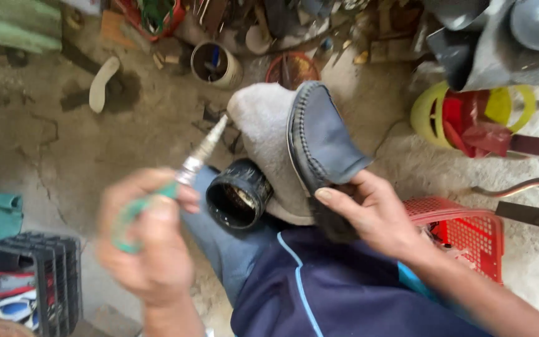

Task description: The person brushes a black loafer with a brush, then applies a dark substance from a container onto the shoe's sole and stitching using a small brush. The person is seated in a cluttered workshop environment.

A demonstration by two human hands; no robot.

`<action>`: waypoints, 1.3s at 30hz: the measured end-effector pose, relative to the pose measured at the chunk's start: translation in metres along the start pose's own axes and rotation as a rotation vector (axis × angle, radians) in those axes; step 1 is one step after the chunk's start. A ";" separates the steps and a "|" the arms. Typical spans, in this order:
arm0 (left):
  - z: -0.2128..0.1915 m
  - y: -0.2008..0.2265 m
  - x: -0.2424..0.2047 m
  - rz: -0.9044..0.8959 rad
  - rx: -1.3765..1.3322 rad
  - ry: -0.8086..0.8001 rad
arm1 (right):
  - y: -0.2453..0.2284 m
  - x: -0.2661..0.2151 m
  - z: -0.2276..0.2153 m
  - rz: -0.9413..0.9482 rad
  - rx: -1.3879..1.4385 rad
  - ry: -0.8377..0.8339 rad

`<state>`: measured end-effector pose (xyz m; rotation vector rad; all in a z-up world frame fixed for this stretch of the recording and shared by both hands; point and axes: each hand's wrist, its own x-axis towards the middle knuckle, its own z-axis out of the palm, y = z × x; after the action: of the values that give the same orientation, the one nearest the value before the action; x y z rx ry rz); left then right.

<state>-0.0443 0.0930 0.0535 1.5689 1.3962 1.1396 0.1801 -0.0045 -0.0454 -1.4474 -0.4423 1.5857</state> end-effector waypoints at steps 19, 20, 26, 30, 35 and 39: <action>0.070 -0.048 -0.022 0.449 0.149 -0.197 | 0.002 0.002 0.033 -0.078 0.095 0.119; 0.071 -0.049 -0.022 0.461 0.169 -0.195 | 0.002 0.002 0.034 -0.083 0.094 0.119; 0.071 -0.050 -0.024 0.492 0.275 -0.201 | 0.002 0.003 0.033 -0.095 0.099 0.108; 0.072 -0.043 -0.033 0.525 0.360 -0.182 | 0.007 0.005 0.033 -0.083 0.087 0.092; 0.072 -0.031 -0.054 0.551 0.425 -0.194 | 0.029 0.007 0.021 -0.055 0.098 0.067; 0.064 -0.024 -0.072 0.558 0.425 -0.244 | 0.033 0.009 0.018 -0.017 0.134 0.053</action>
<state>0.0066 0.0271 -0.0003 2.4188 1.1095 0.9365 0.1520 -0.0092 -0.0714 -1.3764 -0.3106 1.5305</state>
